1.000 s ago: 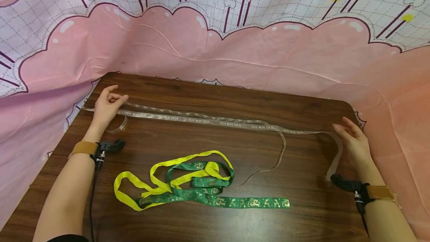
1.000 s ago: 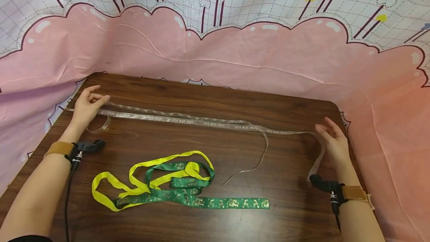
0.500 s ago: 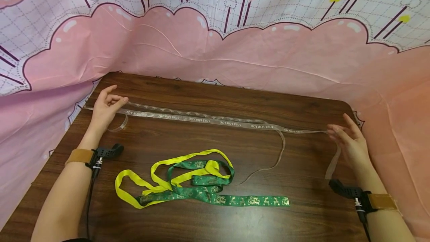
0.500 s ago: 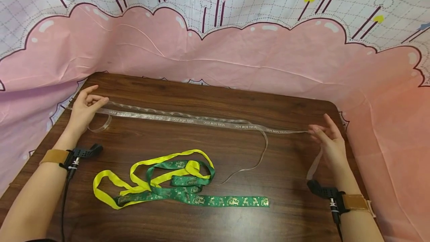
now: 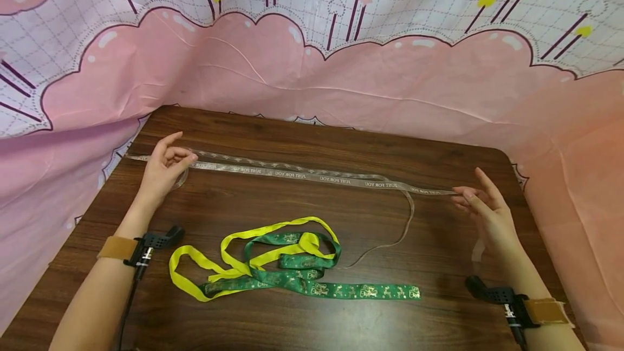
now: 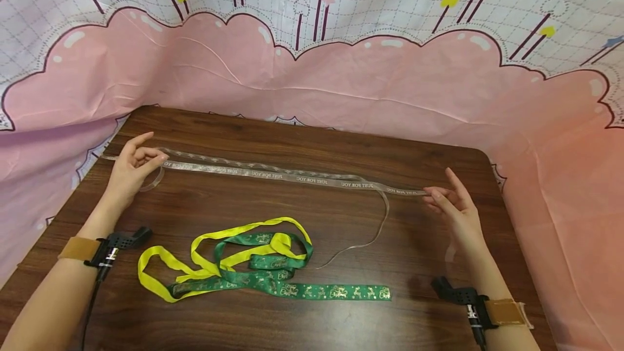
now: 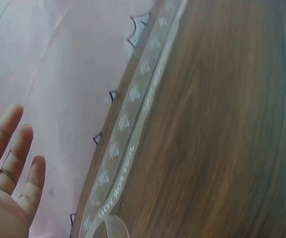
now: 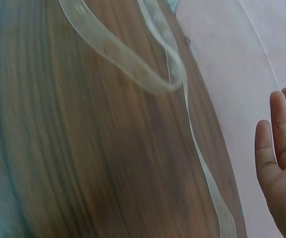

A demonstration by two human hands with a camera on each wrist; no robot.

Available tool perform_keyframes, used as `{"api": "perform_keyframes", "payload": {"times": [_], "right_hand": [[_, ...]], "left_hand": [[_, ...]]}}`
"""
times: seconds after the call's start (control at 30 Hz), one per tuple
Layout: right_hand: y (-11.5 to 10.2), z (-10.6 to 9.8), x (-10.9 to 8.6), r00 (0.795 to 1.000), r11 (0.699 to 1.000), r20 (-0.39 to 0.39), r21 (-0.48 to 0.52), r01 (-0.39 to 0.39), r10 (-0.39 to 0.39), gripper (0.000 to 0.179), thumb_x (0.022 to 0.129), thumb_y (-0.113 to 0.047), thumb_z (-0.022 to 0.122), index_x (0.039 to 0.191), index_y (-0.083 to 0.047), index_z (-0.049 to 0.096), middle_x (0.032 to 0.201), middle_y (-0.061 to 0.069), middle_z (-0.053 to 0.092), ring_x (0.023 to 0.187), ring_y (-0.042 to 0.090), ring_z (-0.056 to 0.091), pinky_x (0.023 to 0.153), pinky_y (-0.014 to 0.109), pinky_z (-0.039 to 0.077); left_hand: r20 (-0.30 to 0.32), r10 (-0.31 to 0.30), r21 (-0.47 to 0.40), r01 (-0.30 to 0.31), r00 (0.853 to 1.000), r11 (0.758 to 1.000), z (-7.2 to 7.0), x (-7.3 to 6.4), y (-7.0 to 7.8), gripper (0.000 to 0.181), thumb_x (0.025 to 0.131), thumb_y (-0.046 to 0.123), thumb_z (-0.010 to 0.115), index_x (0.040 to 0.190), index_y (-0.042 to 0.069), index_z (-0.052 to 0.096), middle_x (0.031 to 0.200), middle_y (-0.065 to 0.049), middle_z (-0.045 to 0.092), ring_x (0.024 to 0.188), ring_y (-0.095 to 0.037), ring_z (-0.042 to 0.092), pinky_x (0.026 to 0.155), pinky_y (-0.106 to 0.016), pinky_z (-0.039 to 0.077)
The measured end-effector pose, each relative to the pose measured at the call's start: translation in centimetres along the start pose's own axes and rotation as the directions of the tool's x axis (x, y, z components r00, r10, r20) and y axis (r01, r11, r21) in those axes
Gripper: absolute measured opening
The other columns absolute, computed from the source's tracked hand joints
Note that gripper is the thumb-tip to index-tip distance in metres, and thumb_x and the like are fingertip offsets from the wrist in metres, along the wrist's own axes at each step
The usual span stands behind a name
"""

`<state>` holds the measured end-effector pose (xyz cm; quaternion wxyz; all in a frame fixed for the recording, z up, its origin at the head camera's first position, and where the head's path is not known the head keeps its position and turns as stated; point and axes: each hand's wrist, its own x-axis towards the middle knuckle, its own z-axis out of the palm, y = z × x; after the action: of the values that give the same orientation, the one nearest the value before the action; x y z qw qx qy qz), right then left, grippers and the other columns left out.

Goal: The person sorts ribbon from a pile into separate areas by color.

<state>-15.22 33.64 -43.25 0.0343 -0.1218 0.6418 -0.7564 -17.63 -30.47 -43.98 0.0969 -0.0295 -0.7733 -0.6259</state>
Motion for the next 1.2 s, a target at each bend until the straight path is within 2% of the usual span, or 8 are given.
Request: {"api": "perform_keyframes", "payload": {"times": [0.13,0.27,0.37,0.57,0.7,0.87,1.03,1.2], "right_hand": [[-0.1,1.6,-0.2,0.999,1.000,0.039,-0.007,-0.002,0.002,0.061,0.098,0.003,0.036,0.151,-0.018,0.013,0.111,0.000,0.064,0.097,0.010,0.065,0.086,0.019,0.050],[0.0,3.1,-0.4,0.994,1.000,0.105,0.002,0.016,-0.016,0.060,0.098,0.003,0.033,0.151,-0.015,0.012,0.112,0.000,0.063,0.098,0.010,0.065,0.085,0.019,0.050],[0.2,4.4,-0.5,0.988,0.999,0.152,0.026,0.037,-0.041,0.060,0.098,0.006,0.032,0.151,-0.013,0.011,0.113,0.001,0.063,0.099,0.010,0.065,0.085,0.019,0.051],[1.0,7.1,-0.8,0.977,0.997,0.199,0.007,0.075,-0.075,0.058,0.096,0.009,0.033,0.149,-0.006,0.015,0.110,0.002,0.063,0.096,0.011,0.065,0.082,0.020,0.052],[1.9,9.0,-1.2,0.979,0.997,0.199,-0.067,0.048,-0.034,0.058,0.096,0.007,0.037,0.149,-0.007,0.018,0.108,-0.001,0.064,0.094,0.011,0.065,0.079,0.020,0.052],[3.3,11.1,-1.9,0.979,0.990,0.194,-0.140,-0.027,0.055,0.057,0.097,0.001,0.042,0.148,-0.006,0.019,0.105,-0.005,0.064,0.092,0.011,0.065,0.081,0.023,0.052],[4.4,12.7,-2.3,0.969,0.976,0.195,-0.185,-0.113,0.149,0.057,0.097,-0.004,0.045,0.148,-0.007,0.021,0.103,-0.006,0.065,0.090,0.012,0.066,0.082,0.025,0.053],[5.5,14.4,-2.4,0.958,0.972,0.224,-0.189,-0.136,0.177,0.058,0.096,-0.006,0.049,0.147,-0.004,0.022,0.102,-0.003,0.064,0.090,0.018,0.066,0.082,0.029,0.054]], "left_hand": [[0.022,0.014,-0.111,-0.012,1.000,0.994,0.6,-0.8,0.7,0.059,0.088,0.002,0.060,0.140,0.013,0.035,0.088,0.013,0.065,0.058,-0.005,0.046,0.045,-0.024,0.029],[0.023,0.038,-0.075,-0.036,0.999,0.997,1.3,-2.0,1.6,0.059,0.088,0.002,0.061,0.140,0.013,0.036,0.089,0.015,0.065,0.074,-0.001,0.056,0.063,-0.015,0.041],[0.047,0.055,-0.074,-0.052,0.997,0.996,2.0,-2.9,2.3,0.060,0.088,0.000,0.060,0.141,0.012,0.035,0.090,0.015,0.065,0.083,-0.001,0.059,0.075,-0.014,0.044],[0.133,0.080,-0.127,-0.063,0.988,0.990,3.8,-5.1,3.5,0.061,0.088,-0.006,0.056,0.142,0.011,0.033,0.094,0.012,0.065,0.088,-0.003,0.058,0.078,-0.016,0.045],[0.189,0.096,-0.057,-0.087,0.977,0.995,5.0,-6.6,3.4,0.063,0.087,-0.006,0.058,0.142,0.010,0.033,0.094,0.014,0.064,0.089,-0.003,0.057,0.079,-0.018,0.044],[0.240,0.068,0.000,-0.070,0.968,0.998,6.0,-8.0,3.1,0.063,0.088,-0.002,0.059,0.143,0.013,0.032,0.095,0.016,0.063,0.090,-0.004,0.055,0.086,-0.021,0.040],[0.249,0.079,-0.040,-0.071,0.965,0.997,6.9,-8.7,3.2,0.062,0.088,-0.003,0.059,0.142,0.011,0.032,0.096,0.015,0.064,0.090,-0.006,0.056,0.087,-0.021,0.040],[0.270,0.110,-0.101,-0.086,0.957,0.991,7.9,-9.2,3.2,0.062,0.088,-0.003,0.058,0.143,0.009,0.030,0.096,0.012,0.064,0.089,-0.008,0.056,0.087,-0.022,0.041]]}}
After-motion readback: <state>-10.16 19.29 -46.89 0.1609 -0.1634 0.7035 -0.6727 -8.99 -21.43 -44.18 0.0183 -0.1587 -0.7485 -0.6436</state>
